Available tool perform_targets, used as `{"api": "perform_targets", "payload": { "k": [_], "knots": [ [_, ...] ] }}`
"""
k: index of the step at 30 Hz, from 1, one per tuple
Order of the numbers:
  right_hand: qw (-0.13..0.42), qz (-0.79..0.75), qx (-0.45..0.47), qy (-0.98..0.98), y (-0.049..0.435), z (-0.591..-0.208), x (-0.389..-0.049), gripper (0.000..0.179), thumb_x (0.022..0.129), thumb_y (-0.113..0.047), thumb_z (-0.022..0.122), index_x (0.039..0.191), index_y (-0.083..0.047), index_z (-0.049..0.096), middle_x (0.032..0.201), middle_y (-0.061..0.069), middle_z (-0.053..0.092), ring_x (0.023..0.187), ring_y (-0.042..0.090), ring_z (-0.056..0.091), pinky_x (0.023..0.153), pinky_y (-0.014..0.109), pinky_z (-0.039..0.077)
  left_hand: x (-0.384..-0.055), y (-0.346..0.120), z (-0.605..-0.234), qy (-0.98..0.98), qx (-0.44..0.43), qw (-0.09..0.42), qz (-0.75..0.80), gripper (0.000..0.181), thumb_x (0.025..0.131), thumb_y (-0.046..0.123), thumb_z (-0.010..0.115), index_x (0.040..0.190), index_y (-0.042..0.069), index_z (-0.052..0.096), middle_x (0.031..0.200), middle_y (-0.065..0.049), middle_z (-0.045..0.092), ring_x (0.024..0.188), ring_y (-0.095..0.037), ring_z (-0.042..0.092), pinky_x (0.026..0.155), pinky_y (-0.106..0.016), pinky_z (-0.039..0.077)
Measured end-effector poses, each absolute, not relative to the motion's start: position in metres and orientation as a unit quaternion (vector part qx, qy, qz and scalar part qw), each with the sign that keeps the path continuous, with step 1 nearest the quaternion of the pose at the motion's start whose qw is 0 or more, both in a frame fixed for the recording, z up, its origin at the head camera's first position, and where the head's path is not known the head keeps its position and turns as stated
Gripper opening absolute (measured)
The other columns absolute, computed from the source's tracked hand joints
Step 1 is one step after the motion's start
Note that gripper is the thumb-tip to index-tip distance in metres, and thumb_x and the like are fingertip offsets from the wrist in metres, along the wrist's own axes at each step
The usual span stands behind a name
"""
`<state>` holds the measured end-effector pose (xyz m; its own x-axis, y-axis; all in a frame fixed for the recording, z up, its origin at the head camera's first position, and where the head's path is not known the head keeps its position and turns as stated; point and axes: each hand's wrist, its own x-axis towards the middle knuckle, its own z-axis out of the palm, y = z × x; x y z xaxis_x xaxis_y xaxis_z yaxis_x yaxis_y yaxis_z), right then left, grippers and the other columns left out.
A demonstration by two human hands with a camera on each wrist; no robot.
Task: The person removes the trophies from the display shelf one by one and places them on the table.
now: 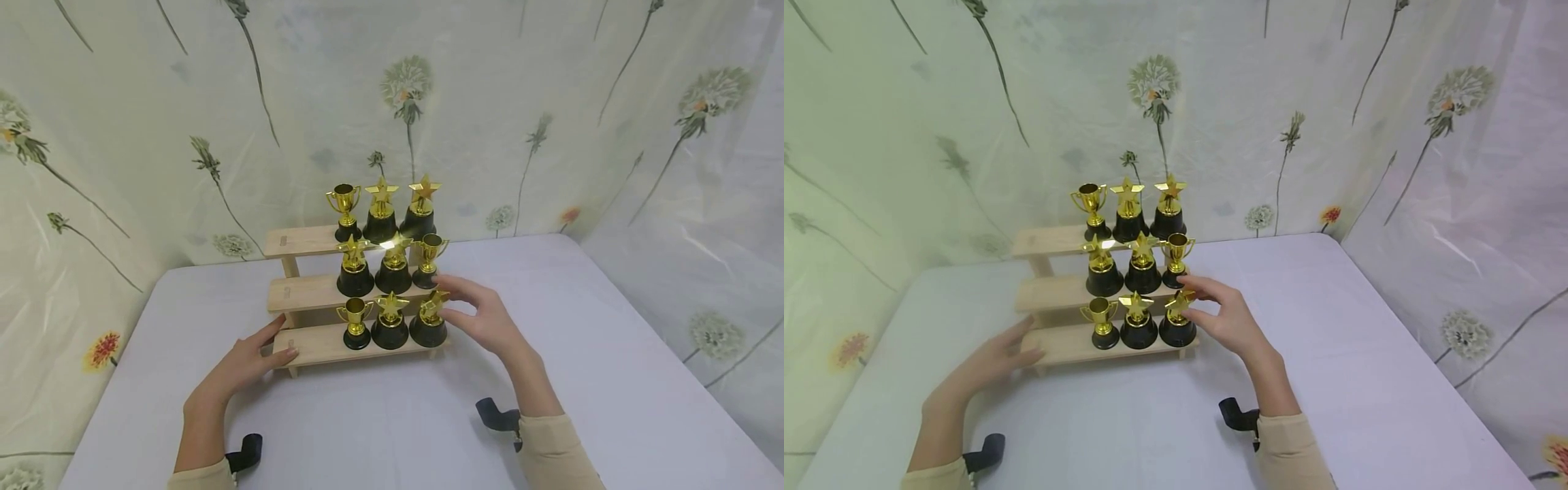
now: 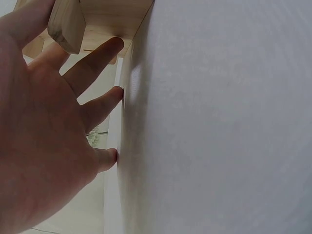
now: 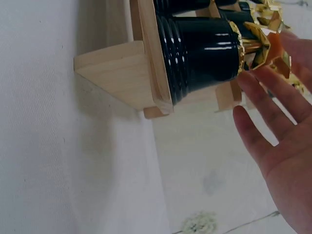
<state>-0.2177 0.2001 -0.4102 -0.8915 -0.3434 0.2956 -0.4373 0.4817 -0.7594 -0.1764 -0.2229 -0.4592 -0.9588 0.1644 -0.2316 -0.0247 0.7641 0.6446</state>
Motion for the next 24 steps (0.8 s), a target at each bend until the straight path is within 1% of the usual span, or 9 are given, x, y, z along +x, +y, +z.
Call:
{"api": "perform_targets", "payload": {
  "k": [2, 6, 9, 12, 16, 19, 22, 24],
  "knots": [
    [0.048, 0.458, 0.224, -0.859, 0.1982, -0.4107, -0.2174, 0.045, 0.092, -0.023, 0.073, 0.135, -0.025, 0.061, 0.14, 0.0, 0.061, 0.12, 0.024, 0.062, 0.107, 0.052, 0.048, -0.1761, -0.2231, -0.4592, 0.929, 0.038, 0.138, 0.342, 0.088, 0.092, 0.065, 0.055, 0.16, 0.021, 0.022, 0.159, -0.019, 0.034, 0.147, -0.047, 0.027, 0.116, -0.075, 0.001],
    [0.042, 0.465, 0.209, -0.859, 0.1961, -0.4104, -0.2175, 0.036, 0.091, -0.018, 0.072, 0.127, -0.02, 0.067, 0.131, 0.002, 0.067, 0.118, 0.025, 0.064, 0.107, 0.054, 0.048, -0.1763, -0.2239, -0.4602, 0.929, 0.041, 0.135, 0.341, 0.088, 0.091, 0.065, 0.055, 0.16, 0.021, 0.022, 0.159, -0.019, 0.034, 0.147, -0.047, 0.027, 0.117, -0.075, 0.001],
    [0.039, 0.47, 0.2, -0.859, 0.195, -0.4092, -0.2172, 0.032, 0.091, -0.015, 0.072, 0.122, -0.016, 0.069, 0.125, 0.003, 0.069, 0.115, 0.024, 0.065, 0.107, 0.054, 0.048, -0.1765, -0.225, -0.4614, 0.93, 0.042, 0.134, 0.34, 0.088, 0.091, 0.066, 0.055, 0.16, 0.023, 0.022, 0.159, -0.018, 0.034, 0.147, -0.047, 0.026, 0.116, -0.075, 0.003],
    [0.037, 0.473, 0.202, -0.857, 0.195, -0.4079, -0.2166, 0.033, 0.09, -0.015, 0.073, 0.123, -0.015, 0.068, 0.125, 0.004, 0.069, 0.116, 0.026, 0.065, 0.106, 0.056, 0.048, -0.1768, -0.2251, -0.4608, 0.93, 0.042, 0.134, 0.338, 0.088, 0.091, 0.067, 0.055, 0.16, 0.024, 0.022, 0.159, -0.017, 0.034, 0.148, -0.048, 0.026, 0.116, -0.075, 0.004],
    [0.034, 0.47, 0.208, -0.857, 0.1945, -0.4068, -0.2164, 0.036, 0.09, -0.018, 0.073, 0.125, -0.019, 0.067, 0.128, 0.002, 0.068, 0.122, 0.028, 0.062, 0.105, 0.058, 0.048, -0.1765, -0.2245, -0.4598, 0.93, 0.04, 0.135, 0.339, 0.088, 0.091, 0.067, 0.055, 0.16, 0.024, 0.022, 0.16, -0.017, 0.034, 0.148, -0.047, 0.026, 0.116, -0.075, 0.004],
    [0.035, 0.469, 0.215, -0.856, 0.1942, -0.4068, -0.2172, 0.036, 0.091, -0.017, 0.073, 0.126, -0.02, 0.067, 0.127, 0.003, 0.069, 0.125, 0.028, 0.06, 0.105, 0.058, 0.048, -0.1768, -0.2245, -0.4607, 0.93, 0.04, 0.134, 0.341, 0.088, 0.09, 0.066, 0.056, 0.16, 0.023, 0.023, 0.16, -0.017, 0.033, 0.148, -0.047, 0.027, 0.117, -0.075, 0.003],
    [0.037, 0.471, 0.216, -0.854, 0.1945, -0.4068, -0.218, 0.035, 0.091, -0.014, 0.072, 0.125, -0.019, 0.068, 0.122, 0.003, 0.07, 0.12, 0.027, 0.063, 0.101, 0.055, 0.052, -0.1773, -0.2251, -0.4625, 0.929, 0.041, 0.132, 0.344, 0.088, 0.09, 0.067, 0.056, 0.16, 0.023, 0.023, 0.16, -0.017, 0.034, 0.148, -0.047, 0.027, 0.117, -0.074, 0.002],
    [0.039, 0.47, 0.209, -0.856, 0.1955, -0.4067, -0.2184, 0.034, 0.091, -0.014, 0.072, 0.125, -0.018, 0.068, 0.12, 0.001, 0.071, 0.114, 0.025, 0.066, 0.097, 0.051, 0.054, -0.1777, -0.2256, -0.4635, 0.928, 0.041, 0.131, 0.346, 0.089, 0.09, 0.067, 0.056, 0.16, 0.023, 0.023, 0.16, -0.016, 0.034, 0.148, -0.046, 0.027, 0.118, -0.073, 0.001]
  ]
}}
